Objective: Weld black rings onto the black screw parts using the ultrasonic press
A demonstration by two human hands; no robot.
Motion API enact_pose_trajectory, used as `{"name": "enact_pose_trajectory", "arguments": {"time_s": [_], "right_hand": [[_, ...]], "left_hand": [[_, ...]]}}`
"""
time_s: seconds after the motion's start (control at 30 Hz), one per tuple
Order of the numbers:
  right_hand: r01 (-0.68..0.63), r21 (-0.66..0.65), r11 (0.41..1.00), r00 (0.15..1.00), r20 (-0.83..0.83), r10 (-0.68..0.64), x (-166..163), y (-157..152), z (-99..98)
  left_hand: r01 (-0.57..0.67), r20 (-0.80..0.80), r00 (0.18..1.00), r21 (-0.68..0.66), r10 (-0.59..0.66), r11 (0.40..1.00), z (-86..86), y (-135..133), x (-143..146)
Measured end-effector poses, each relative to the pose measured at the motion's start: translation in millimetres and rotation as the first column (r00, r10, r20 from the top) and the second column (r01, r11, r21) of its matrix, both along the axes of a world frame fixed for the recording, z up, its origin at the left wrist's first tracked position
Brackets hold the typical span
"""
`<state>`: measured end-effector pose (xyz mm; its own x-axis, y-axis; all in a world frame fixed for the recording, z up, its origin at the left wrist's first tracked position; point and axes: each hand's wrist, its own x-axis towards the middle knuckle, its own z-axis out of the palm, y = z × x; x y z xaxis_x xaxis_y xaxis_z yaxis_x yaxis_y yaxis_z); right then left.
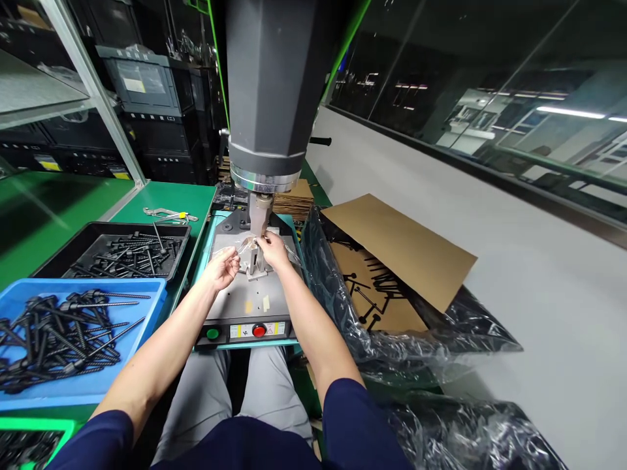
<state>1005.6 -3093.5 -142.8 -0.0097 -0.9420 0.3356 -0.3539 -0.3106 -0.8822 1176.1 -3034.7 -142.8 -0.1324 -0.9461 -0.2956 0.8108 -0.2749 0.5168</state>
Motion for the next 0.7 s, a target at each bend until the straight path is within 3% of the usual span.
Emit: {"name": "enact_pose_trajectory", "arguments": {"time_s": [0.17,0.33,0.5,0.6,0.7], "right_hand": [[0.057,0.058,0.997,0.995,0.072,-0.062,7,-1,-5.7],[0.221,0.082,0.972,0.965,0.125,-0.230,19,4,-8.6],[0.051,0.212,0.976,0.884,0.446,-0.143,11,20,-9.2],[0.007,0.337,0.941,0.775,0.593,-0.218,2,27,-9.4],[0.000,0.417,0.909,0.713,0.638,-0.293,-2,31,-7.9]], "left_hand": [[-0.007,0.027,1.000,-0.008,0.008,1.000,-2.1,-3,2],[-0.024,0.069,0.997,-0.021,0.026,0.999,-2.9,-3,1],[-0.026,0.115,0.993,-0.043,0.031,0.999,-5.5,-4,-2],[-0.027,0.152,0.988,-0.045,0.033,0.999,-8.5,-6,-4],[-0.036,0.183,0.982,-0.036,0.042,0.999,-11.3,-9,-4]]}}
